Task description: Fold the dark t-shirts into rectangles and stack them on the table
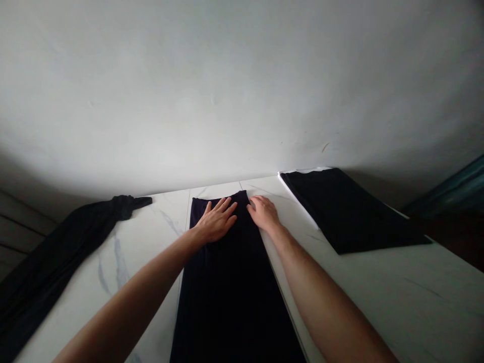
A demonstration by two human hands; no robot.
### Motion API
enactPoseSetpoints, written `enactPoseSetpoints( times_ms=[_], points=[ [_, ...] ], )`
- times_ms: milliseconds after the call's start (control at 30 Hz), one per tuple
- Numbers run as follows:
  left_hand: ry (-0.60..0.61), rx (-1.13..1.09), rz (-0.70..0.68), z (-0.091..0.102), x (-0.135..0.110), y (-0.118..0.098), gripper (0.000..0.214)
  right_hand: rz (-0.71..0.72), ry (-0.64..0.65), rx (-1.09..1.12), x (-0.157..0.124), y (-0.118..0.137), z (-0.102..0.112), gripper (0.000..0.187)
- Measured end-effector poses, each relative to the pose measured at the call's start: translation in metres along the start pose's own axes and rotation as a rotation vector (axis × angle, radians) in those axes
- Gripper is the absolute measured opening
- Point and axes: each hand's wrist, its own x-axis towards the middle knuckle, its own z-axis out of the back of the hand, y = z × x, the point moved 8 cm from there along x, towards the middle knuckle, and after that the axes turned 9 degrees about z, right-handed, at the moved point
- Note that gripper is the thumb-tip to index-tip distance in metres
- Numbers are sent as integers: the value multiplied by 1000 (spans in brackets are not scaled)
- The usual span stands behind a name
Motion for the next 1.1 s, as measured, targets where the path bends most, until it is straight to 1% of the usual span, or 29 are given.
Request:
enactPoseSetpoints(
  times_ms=[67,133,167,233,300,333,367,400,433,500,533,600,667,767,833,933,1000,1100],
  points=[
    [-19,-8,26,2,-36,11,58,4,-9,7,0,0,0,32],
    [-13,-7,39,-2,-84,18,60,0,-9,12,1,0,-1,33],
    [-3,-4,32,-6,-111,18,60,-3,-6,12,1,0,-1,33],
    [25,-2,-10,-15,-165,11,61,-6,-3,8,0,0,-2,34],
    [56,-22,-56,-23,-209,-2,65,0,4,0,0,0,-3,35],
    [68,-35,-67,-25,-225,-9,67,-2,6,-4,1,-1,-4,35],
    [76,-48,-67,-27,-234,-15,67,-12,7,-7,2,-1,-4,36],
    [78,-59,-61,-26,-238,-20,67,-34,11,-8,3,-2,-4,38],
    [76,-67,-53,-25,-236,-24,65,-65,19,-5,5,-4,-3,39],
    [61,-73,-34,-19,-219,-31,61,-123,51,3,8,-5,1,41],
    [50,-70,-26,-16,-205,-34,59,-135,71,7,9,-3,4,42],
    [17,-55,-13,-9,-174,-38,57,-116,103,10,7,5,12,43],
    [-28,-46,-24,-3,-144,-45,56,-66,113,3,-5,16,22,43],
    [-60,-37,-77,-1,-113,-56,57,-5,108,-14,-41,31,33,43],
    [-55,-22,-105,-4,-104,-60,57,33,96,-36,-68,39,35,45],
    [-49,1,-95,-10,-104,-56,55,57,74,-85,-97,46,34,45],
    [-63,5,-79,-11,-107,-51,54,29,65,-107,-104,46,35,43],
    [-79,-1,-74,-10,-112,-49,53,3,61,-119,-104,46,37,42]
  ],
)
